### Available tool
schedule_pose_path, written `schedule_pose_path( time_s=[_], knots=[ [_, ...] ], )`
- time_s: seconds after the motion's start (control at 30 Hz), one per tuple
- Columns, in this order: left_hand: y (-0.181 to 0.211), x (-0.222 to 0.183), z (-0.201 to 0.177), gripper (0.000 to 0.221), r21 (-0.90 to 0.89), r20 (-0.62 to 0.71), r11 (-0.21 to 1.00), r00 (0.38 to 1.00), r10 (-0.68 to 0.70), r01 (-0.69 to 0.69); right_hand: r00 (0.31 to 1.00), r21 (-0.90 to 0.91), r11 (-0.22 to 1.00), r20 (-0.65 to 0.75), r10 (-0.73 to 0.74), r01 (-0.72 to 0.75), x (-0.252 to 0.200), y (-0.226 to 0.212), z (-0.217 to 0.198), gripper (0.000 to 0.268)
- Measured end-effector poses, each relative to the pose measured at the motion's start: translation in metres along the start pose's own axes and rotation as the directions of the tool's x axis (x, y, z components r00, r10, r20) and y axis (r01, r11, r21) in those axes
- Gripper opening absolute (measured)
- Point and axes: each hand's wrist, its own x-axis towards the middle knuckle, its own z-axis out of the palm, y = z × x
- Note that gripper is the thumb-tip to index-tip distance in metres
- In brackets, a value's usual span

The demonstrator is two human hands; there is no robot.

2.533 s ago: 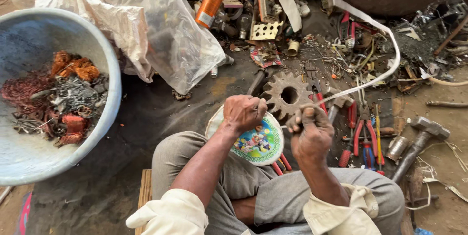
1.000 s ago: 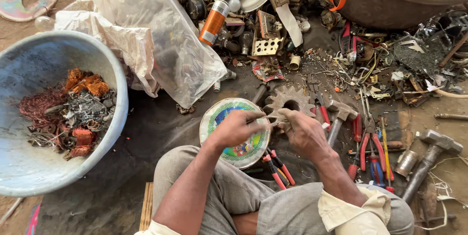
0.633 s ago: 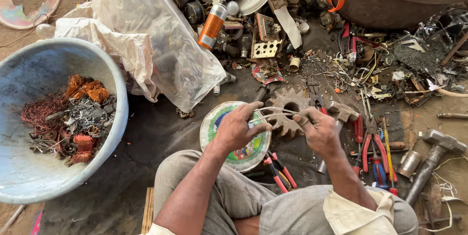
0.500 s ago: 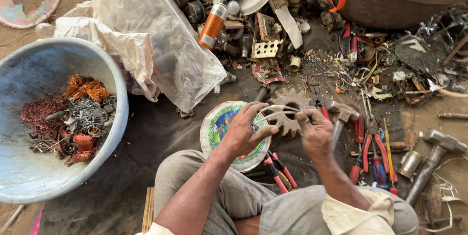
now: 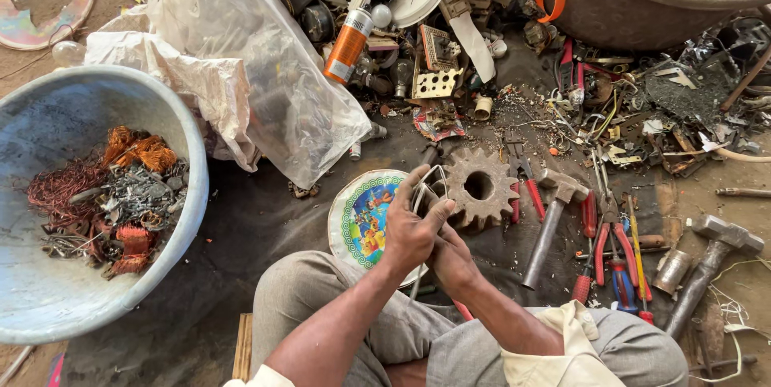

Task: The person uses pliers and a hammer to dismantle and separate components from electronic scrap, such as light bulb bases and metal gears, placing the pieces into a bin.

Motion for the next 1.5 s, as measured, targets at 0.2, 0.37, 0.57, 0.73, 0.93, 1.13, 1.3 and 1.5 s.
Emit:
schedule_pose_path(
  time_s=[0.2,0.37,0.57,0.73,0.93,1.13,1.3,1.5],
  knots=[
    [-0.036,0.022,-0.007,0.026,0.076,-0.276,0.997,0.960,0.042,-0.022,0.983,-0.510,0.860,0.147,0.113,-0.022,-0.006,-0.047,-0.014,0.038],
    [-0.024,0.027,-0.006,0.032,-0.082,-0.217,0.991,0.969,-0.120,0.105,0.999,-0.590,0.806,0.035,-0.030,0.045,-0.010,-0.055,0.020,0.030],
    [-0.006,0.052,-0.026,0.071,0.227,-0.197,0.965,0.976,-0.087,0.132,0.939,-0.492,0.866,-0.247,-0.239,0.091,-0.003,-0.154,0.020,0.037],
    [-0.025,0.075,-0.050,0.054,0.677,-0.057,0.710,0.975,-0.214,0.195,0.733,-0.245,0.846,-0.423,-0.533,0.474,0.035,-0.356,0.013,0.057],
    [-0.037,0.075,-0.049,0.049,0.911,0.108,0.411,0.977,-0.186,-0.023,0.788,-0.390,0.854,-0.375,-0.488,0.344,0.055,-0.361,0.010,0.055],
    [-0.024,0.079,-0.053,0.029,0.903,0.092,0.427,0.950,-0.298,0.046,0.933,-0.956,0.123,0.223,-0.282,0.266,-0.004,-0.159,-0.005,0.047],
    [-0.002,0.078,-0.077,0.016,0.505,0.232,0.858,0.972,-0.035,-0.090,0.929,-0.869,0.495,-0.160,-0.334,0.028,-0.050,-0.112,-0.024,0.059],
    [-0.001,0.071,-0.073,0.018,0.091,0.209,0.917,0.893,-0.399,0.388,0.831,-0.963,0.182,0.069,-0.552,0.200,-0.018,-0.088,-0.026,0.050]
  ],
)
